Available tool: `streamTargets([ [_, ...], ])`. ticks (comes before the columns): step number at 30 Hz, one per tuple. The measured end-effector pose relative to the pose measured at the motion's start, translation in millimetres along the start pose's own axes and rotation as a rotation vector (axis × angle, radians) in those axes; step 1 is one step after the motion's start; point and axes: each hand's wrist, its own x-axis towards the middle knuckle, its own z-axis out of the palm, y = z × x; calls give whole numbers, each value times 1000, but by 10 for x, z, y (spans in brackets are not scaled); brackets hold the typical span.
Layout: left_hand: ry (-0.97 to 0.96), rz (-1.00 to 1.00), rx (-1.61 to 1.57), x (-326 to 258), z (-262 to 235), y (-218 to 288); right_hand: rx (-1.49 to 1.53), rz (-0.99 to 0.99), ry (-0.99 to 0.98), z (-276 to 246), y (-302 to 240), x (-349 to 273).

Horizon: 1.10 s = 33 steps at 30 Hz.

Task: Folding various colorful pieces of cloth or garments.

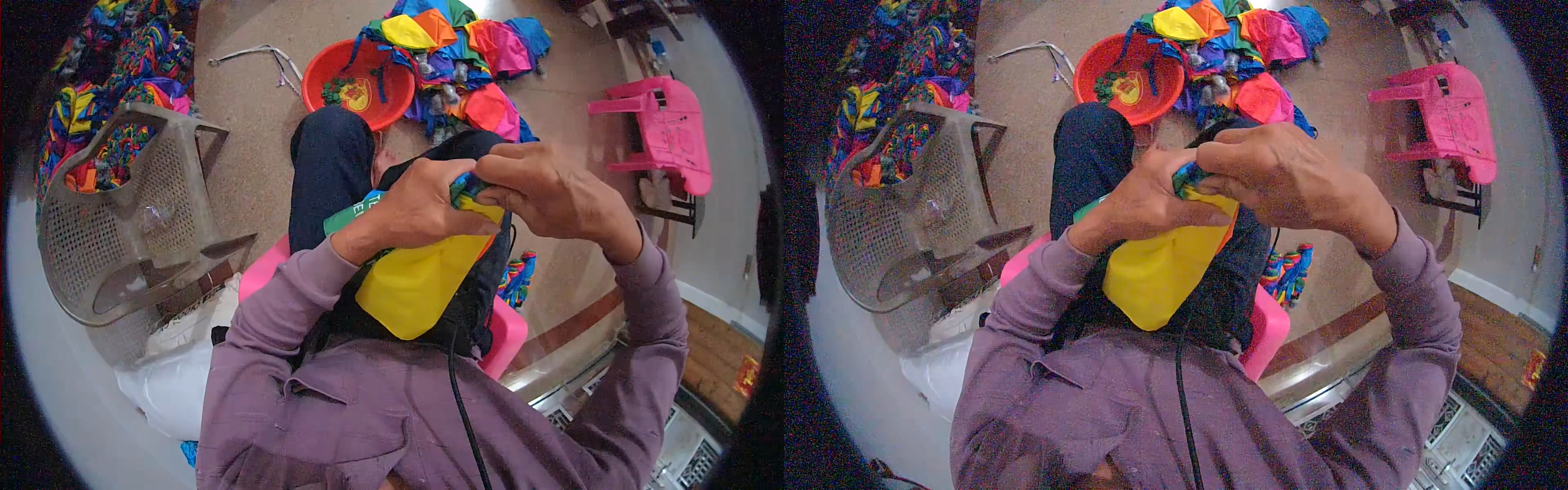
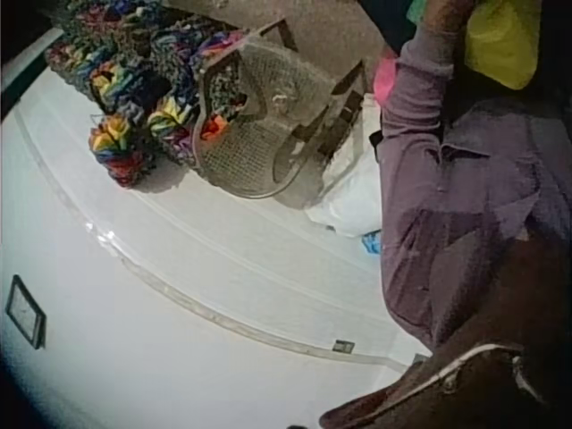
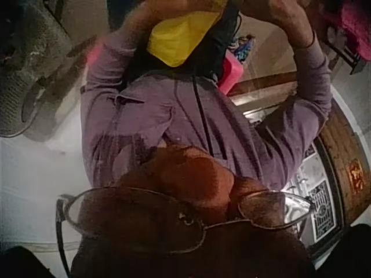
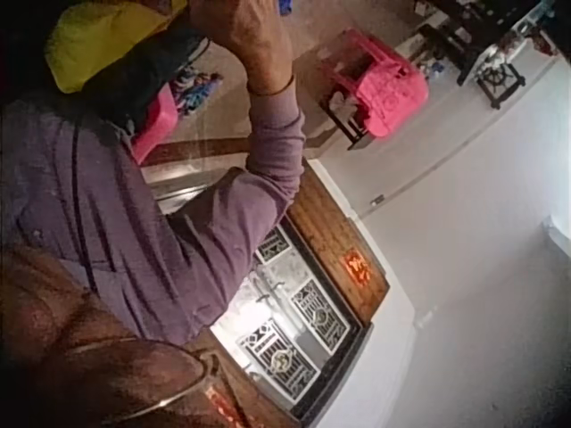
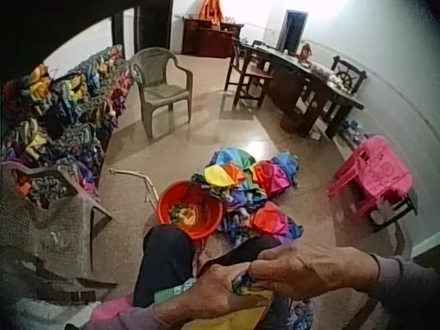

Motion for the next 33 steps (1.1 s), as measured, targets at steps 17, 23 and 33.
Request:
streamTargets([
  [17,12,19,49,14,41,7,5,225,113,92,-108,-6],
  [23,-79,-19,95,11,-32,50,-19,319,98,106,-133,43],
  [33,95,129,24,7,-11,77,-86,133,304,149,-159,95],
])
